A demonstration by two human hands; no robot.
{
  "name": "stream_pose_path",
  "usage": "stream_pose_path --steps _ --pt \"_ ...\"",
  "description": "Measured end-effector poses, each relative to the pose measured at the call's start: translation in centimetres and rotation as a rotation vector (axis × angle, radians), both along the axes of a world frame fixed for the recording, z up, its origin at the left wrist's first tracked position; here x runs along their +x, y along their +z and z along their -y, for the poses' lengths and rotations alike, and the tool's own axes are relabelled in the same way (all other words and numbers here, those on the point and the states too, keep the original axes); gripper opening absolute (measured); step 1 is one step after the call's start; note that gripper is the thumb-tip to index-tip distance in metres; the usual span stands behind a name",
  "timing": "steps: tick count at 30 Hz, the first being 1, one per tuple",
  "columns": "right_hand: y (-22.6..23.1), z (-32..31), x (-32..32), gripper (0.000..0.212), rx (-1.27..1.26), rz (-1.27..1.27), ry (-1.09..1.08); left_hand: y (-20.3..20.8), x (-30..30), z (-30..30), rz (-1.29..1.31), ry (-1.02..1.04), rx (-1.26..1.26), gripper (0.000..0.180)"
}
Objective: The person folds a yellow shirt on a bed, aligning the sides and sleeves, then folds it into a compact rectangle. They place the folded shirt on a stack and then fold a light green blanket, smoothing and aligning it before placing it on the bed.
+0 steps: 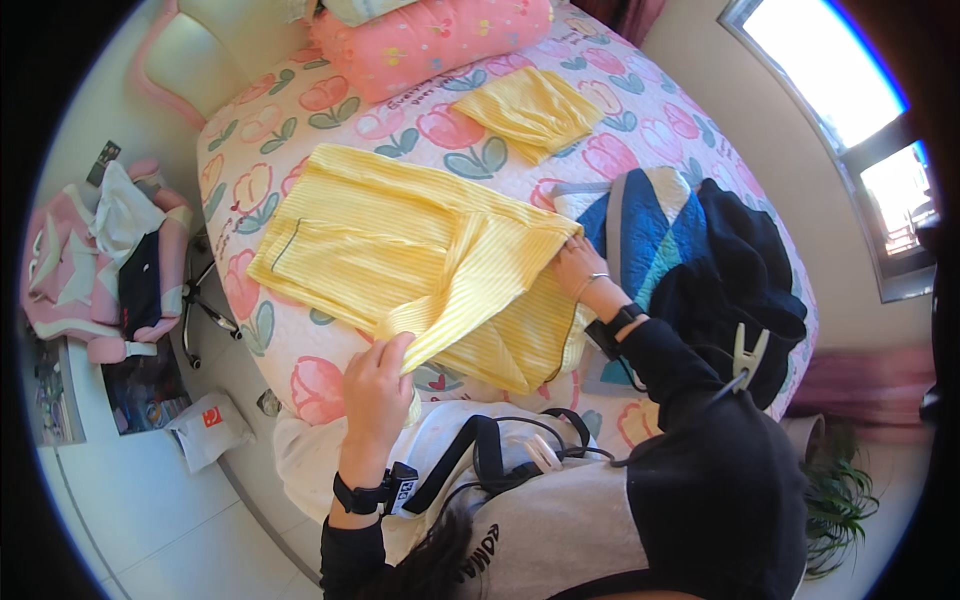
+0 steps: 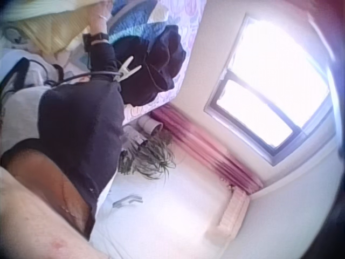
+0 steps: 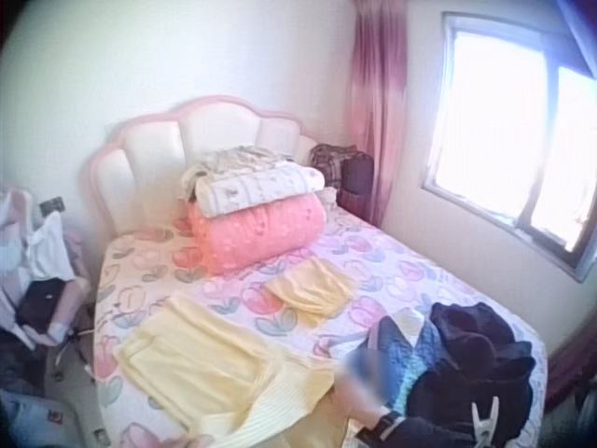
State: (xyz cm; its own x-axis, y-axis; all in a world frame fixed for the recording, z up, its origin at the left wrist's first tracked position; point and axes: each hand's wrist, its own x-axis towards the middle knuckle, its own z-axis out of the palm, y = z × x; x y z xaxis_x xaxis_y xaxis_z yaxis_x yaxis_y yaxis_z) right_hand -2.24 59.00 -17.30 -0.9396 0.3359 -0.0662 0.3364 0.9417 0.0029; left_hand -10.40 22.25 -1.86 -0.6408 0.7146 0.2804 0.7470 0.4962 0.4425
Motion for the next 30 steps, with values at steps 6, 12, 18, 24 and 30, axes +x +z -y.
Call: stream_pose_path --steps 6,12,18,24,30 --pt "7.7 0.2 -3.3 0.026 0.042 0.070 -0.206 -1.4 0.1 0.4 0.269 -0.177 -0.409 0.041" --pt "9.0 6.1 -15.4 0.025 -0.263 -0.274 0.172 -10.4 -4.2 0.5 0.339 0.411 -0.339 0.087" --pt "4.6 15.1 -30.9 0.026 -0.405 -0.256 0.320 -18.3 -9.7 3.6 0.697 0.967 -0.305 0.102" --pt "0.6 18.7 -41.8 0.038 -0.311 -0.253 0.119 -19.5 -9.4 4.4 0.725 0.921 -0.331 0.103" --pt "-1.3 18.4 -46.7 0.027 -0.108 -0.376 0.126 -19.6 -9.7 4.2 0.797 0.922 -0.311 0.103"
